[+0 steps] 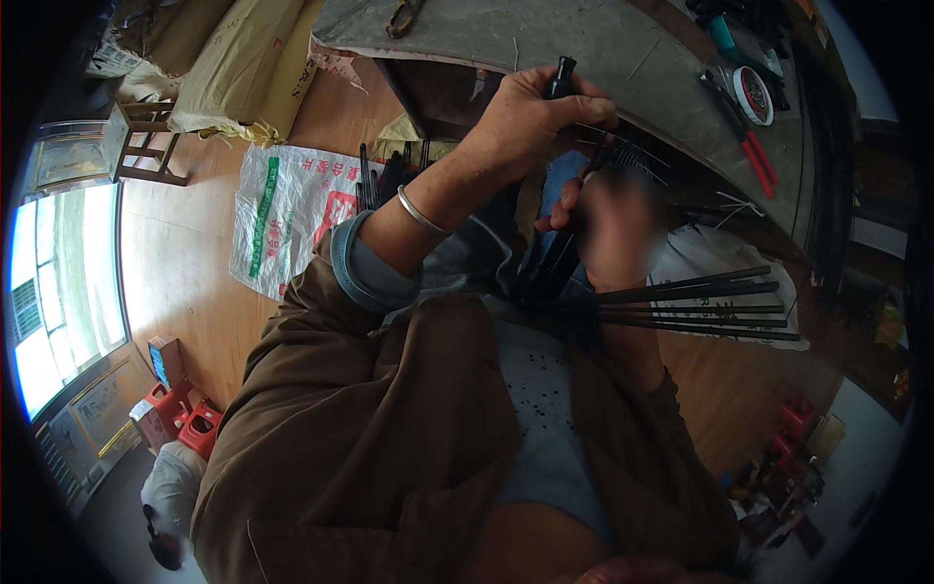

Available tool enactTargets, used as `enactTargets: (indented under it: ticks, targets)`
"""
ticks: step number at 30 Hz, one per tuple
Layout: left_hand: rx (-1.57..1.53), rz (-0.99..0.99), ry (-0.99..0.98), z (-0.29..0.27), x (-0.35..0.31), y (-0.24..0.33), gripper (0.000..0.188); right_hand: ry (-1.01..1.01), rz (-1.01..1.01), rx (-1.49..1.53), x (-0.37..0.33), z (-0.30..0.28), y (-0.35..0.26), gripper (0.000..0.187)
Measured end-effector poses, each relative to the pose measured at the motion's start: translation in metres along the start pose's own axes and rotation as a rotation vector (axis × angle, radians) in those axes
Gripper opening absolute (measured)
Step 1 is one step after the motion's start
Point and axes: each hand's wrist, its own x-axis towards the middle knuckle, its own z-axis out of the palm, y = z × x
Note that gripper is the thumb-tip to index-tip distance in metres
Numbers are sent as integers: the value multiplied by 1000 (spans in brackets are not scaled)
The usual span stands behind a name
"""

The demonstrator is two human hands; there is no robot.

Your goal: Assembling industrial or household brushes by inserting filament bundles into a handle and securing them.

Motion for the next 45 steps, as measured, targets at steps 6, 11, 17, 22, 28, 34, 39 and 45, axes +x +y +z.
enactTargets:
  ticks: [6,11,17,22,28,34,39,45]
  targets:
    - [3,8,-23,3,1,5,11,17,-11,-16,-3,2,-1,20]
    - [119,18,5,3,-4,9,11,63,-38,-153,-3,6,-4,23]
    - [114,8,-46,3,-3,10,16,73,-73,-152,-5,3,-2,22]
    - [193,-53,44,5,-12,14,27,163,-71,-105,-7,3,-6,18]
    - [344,-55,76,13,-29,-3,22,131,-79,-97,-5,-1,-6,18]
    - [160,-59,103,17,-26,-7,19,31,-318,-445,5,-28,-1,16]
    - [158,-82,114,20,-24,-11,19,-63,-251,-509,10,-34,-6,24]
    - [13,-127,44,22,-25,-16,22,-139,20,-98,11,-46,-4,25]
